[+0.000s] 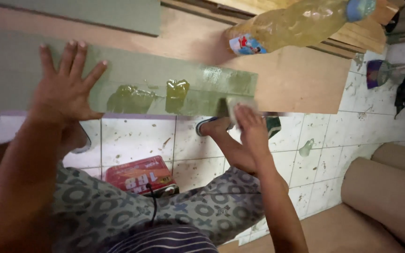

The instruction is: Spreading glue on a wooden board using a manual spreader.

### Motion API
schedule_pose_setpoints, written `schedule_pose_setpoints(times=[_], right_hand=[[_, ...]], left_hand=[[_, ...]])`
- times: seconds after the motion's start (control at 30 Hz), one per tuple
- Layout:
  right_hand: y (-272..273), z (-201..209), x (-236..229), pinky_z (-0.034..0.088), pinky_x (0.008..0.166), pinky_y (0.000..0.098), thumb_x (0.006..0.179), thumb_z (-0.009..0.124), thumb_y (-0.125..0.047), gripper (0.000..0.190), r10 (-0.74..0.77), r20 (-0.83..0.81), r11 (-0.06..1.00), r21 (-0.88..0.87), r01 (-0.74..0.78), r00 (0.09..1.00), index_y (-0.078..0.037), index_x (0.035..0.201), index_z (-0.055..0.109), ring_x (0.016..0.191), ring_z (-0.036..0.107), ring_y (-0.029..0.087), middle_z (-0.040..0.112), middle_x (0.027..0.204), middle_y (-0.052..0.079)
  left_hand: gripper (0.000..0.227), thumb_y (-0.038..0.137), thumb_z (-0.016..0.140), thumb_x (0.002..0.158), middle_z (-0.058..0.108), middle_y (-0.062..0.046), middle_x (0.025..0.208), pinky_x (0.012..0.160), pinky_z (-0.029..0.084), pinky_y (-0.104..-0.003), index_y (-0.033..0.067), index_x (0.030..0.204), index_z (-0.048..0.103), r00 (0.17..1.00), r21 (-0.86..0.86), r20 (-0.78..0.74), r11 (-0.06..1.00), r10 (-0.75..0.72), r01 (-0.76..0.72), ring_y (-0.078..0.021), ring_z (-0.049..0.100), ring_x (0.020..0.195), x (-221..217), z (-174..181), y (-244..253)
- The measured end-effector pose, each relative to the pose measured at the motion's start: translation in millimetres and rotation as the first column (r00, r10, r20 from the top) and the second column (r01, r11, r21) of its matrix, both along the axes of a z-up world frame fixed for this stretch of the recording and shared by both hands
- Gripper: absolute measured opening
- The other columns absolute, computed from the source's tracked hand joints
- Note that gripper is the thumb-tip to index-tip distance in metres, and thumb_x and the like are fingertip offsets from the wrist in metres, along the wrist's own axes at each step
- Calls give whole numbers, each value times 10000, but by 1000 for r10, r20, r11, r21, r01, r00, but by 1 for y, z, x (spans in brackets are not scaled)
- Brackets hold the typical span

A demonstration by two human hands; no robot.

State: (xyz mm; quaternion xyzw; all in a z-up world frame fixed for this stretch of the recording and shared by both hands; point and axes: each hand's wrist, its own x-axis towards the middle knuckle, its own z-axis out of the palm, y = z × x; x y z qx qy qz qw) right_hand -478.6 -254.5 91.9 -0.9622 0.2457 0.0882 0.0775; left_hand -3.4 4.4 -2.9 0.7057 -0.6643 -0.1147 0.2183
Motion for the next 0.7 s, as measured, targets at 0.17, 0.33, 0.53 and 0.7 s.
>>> schedule_pose_setpoints(times=[0.17, 0.33, 0.53, 0.7], right_hand=[[-8, -43, -32, 400, 1195, 516, 810, 555, 113, 769, -125, 55, 992, 37, 123, 991, -82, 1549, 464, 1443, 423, 431, 485, 1581, 159], [13, 14, -37, 481, 934, 475, 745, 560, -13, 837, -266, -154, 959, 57, 278, 952, -307, 1527, 504, 1242, 571, 343, 613, 1433, 76], [-67, 7, -11, 498, 848, 505, 842, 496, -2, 669, -542, -80, 831, 98, 548, 836, -173, 1488, 541, 1005, 637, 433, 681, 1181, 218], [-46, -17, 66, 415, 1141, 379, 878, 454, -38, 588, -563, -145, 788, 203, 582, 813, -134, 1440, 597, 1318, 579, 355, 581, 1474, 125]], left_hand=[[1232, 1014, 162, 736, 34, -280, 1752, 1175, -4, -835, 215, 1675, 137, 1000, -14, 22, 1000, -10, 11, -484, 38, 1609, 2, 5, -1], [1219, 1001, 174, 749, 44, -295, 1746, 1177, -8, -830, 204, 1671, 150, 1000, -40, 13, 999, -18, 18, -495, 56, 1599, 0, 16, -2], [1215, 1031, 135, 762, 21, -279, 1734, 1185, -30, -813, 221, 1668, 116, 1000, -57, 15, 998, -15, 15, -493, 32, 1587, 1, 11, -3], [1243, 1117, 2, 881, 71, -379, 1703, 1167, -73, -844, 174, 1680, 140, 996, -122, -73, 992, -49, 40, -576, 70, 1564, 3, 10, -1]])
